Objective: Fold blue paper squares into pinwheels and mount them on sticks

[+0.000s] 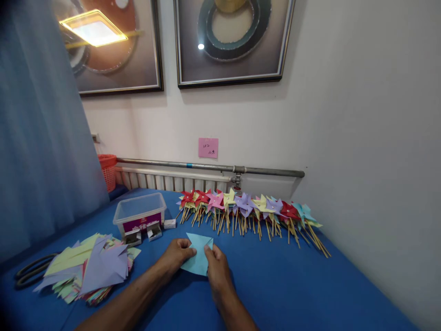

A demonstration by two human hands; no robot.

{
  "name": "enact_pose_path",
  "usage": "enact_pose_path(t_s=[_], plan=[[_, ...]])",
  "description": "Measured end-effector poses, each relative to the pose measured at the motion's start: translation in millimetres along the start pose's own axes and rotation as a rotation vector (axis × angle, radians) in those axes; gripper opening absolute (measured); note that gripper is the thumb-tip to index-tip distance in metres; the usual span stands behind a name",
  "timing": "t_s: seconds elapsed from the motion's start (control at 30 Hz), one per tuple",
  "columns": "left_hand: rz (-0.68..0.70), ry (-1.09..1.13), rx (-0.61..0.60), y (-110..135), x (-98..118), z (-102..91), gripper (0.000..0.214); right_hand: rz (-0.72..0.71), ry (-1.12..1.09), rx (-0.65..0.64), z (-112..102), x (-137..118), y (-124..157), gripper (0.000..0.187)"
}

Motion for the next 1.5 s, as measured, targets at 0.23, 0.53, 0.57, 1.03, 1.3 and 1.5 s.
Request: enact_pose_path(t_s=[0.23,0.53,0.57,1.03,1.3,1.5], plan=[[0.009,-0.065,-0.002,3,0,3.3,0.025,0.072,-0.186,0.062,6,-16,9,0.045],[0.009,-0.069,0.001,3,0,3.1,0.024,0.088,-0.171,0.044,3,-4,6,0.051],[0.006,-0.065,-0.003,3,0,3.2,0.025,0.087,-0.15,0.055,1,0,5,0.053],[0.063,-0.163,0.008,1,-1,1.3,0.025,0.027,-0.115,0.036,5,-10,5,0.05],[0.1,-0.226,0.001,1,0,2.1,0.017,0.047,-0.092,0.04,-2,-2,1,0.047],[0.1,-0.199,-0.031,0,-2,3.0,0.024,0.053,-0.041,0.069,-5,3,-2,0.046]])
Point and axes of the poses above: each hand's wrist, its own y-axis away from the middle knuckle, its own z-axis out of the palm, x = y × z, the point moved 7 cm from there along -y, towards the middle knuckle, and after that the axes turned 8 degrees about -z, right-handed, at the moved point
